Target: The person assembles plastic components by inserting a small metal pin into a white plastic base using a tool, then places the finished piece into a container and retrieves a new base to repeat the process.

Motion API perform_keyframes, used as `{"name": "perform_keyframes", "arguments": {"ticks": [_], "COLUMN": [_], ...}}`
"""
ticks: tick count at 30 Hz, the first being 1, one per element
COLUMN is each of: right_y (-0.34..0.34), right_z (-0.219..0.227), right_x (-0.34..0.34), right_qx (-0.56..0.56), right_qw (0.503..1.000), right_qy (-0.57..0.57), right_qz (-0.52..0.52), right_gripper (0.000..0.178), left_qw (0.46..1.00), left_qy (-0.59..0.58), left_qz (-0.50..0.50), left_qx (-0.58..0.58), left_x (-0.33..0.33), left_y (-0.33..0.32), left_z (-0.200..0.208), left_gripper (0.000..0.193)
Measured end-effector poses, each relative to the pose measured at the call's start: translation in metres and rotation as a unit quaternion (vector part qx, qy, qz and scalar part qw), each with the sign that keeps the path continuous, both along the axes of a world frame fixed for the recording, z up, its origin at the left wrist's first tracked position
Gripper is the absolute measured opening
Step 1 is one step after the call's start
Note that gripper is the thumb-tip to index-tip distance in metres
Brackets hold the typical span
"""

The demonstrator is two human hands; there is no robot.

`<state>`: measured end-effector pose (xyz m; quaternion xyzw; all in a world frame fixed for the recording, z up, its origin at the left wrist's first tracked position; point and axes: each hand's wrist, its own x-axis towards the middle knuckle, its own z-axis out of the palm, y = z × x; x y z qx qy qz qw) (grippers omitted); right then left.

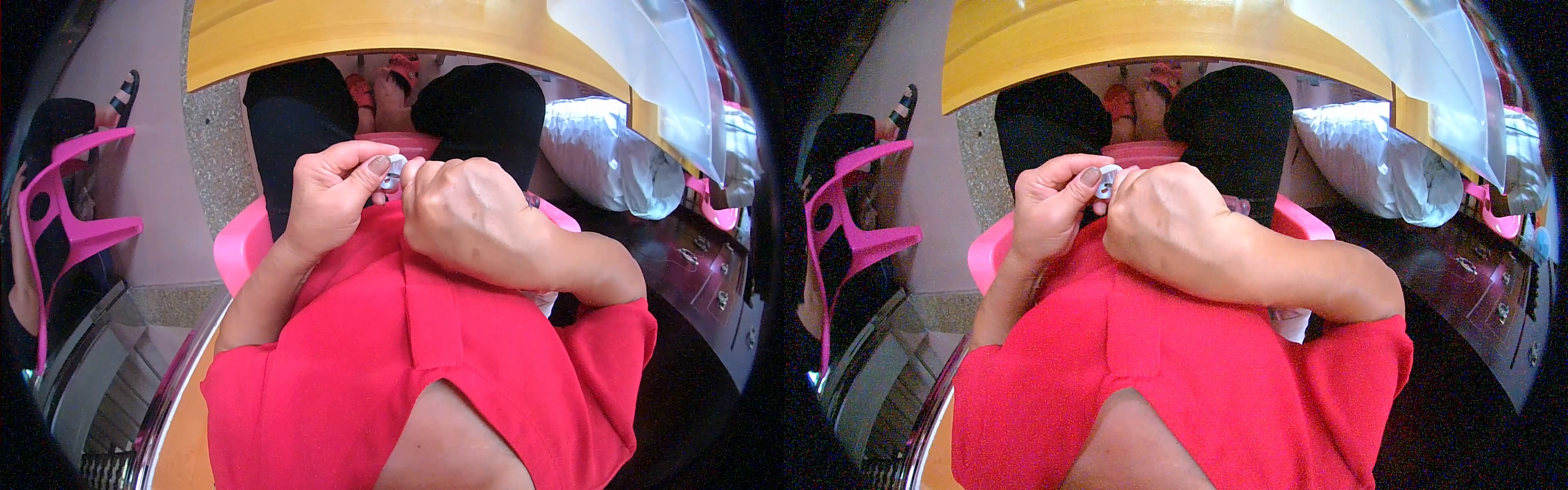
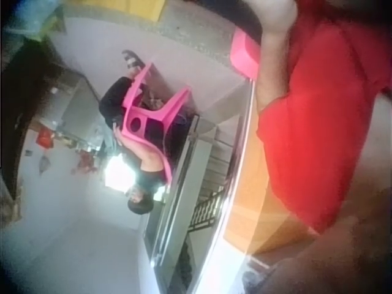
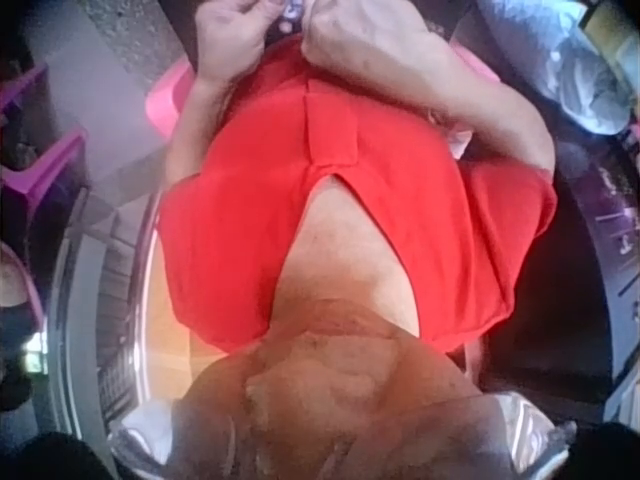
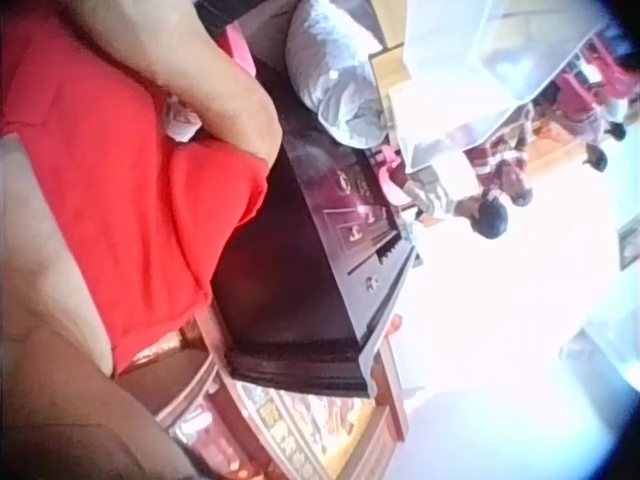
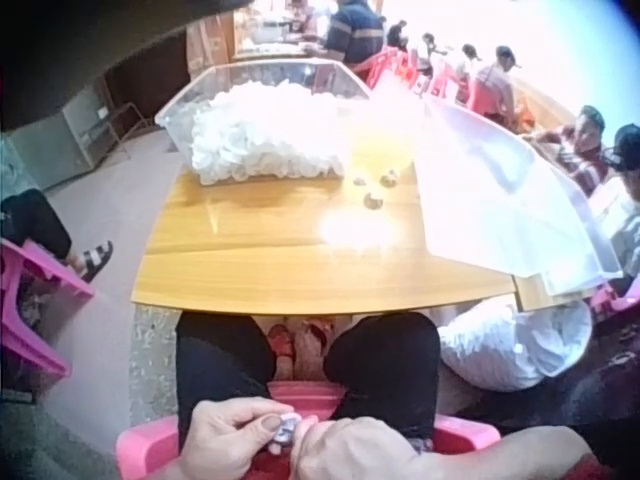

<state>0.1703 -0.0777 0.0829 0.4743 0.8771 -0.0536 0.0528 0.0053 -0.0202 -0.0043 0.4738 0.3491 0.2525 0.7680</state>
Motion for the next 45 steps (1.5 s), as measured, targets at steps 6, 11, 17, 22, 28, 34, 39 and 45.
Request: {"name": "perform_keyframes", "arguments": {"ticks": [6, 11, 17, 22, 28, 34, 39, 45], "right_y": [-0.002, -0.008, 0.001, -0.013, -0.022, -0.022, -0.023, -0.023], "right_z": [-0.015, -0.018, -0.011, -0.022, -0.061, -0.062, -0.060, -0.053], "right_x": [0.010, 0.014, 0.026, 0.044, 0.060, 0.063, 0.070, 0.070], "right_qx": [-0.042, -0.045, -0.027, 0.022, 0.006, -0.010, 0.001, -0.021], "right_qw": [0.997, 0.996, 0.973, 0.911, 0.901, 0.916, 0.924, 0.925], "right_qy": [0.063, 0.067, 0.170, 0.327, 0.338, 0.310, 0.272, 0.282], "right_qz": [-0.014, -0.029, -0.157, -0.250, -0.272, -0.255, -0.268, -0.253], "right_gripper": [0.014, 0.014, 0.028, 0.025, 0.017, 0.017, 0.015, 0.017], "left_qw": [0.999, 1.000, 0.998, 0.993, 0.893, 0.801, 0.478, 0.653], "left_qy": [0.026, 0.013, -0.055, -0.078, 0.013, 0.064, 0.074, 0.113], "left_qz": [-0.014, -0.002, 0.021, 0.070, 0.163, 0.264, 0.185, -0.043], "left_qx": [0.030, 0.015, 0.019, 0.050, 0.420, 0.534, 0.855, 0.748], "left_x": [0.001, 0.008, 0.012, 0.015, 0.057, 0.115, 0.195, 0.253], "left_y": [-0.002, -0.005, 0.017, 0.033, 0.133, 0.318, 0.267, 0.190], "left_z": [0.000, 0.005, 0.012, 0.036, 0.109, 0.180, 0.165, 0.061], "left_gripper": [0.017, 0.015, 0.018, 0.019, 0.020, 0.022, 0.030, 0.029]}}
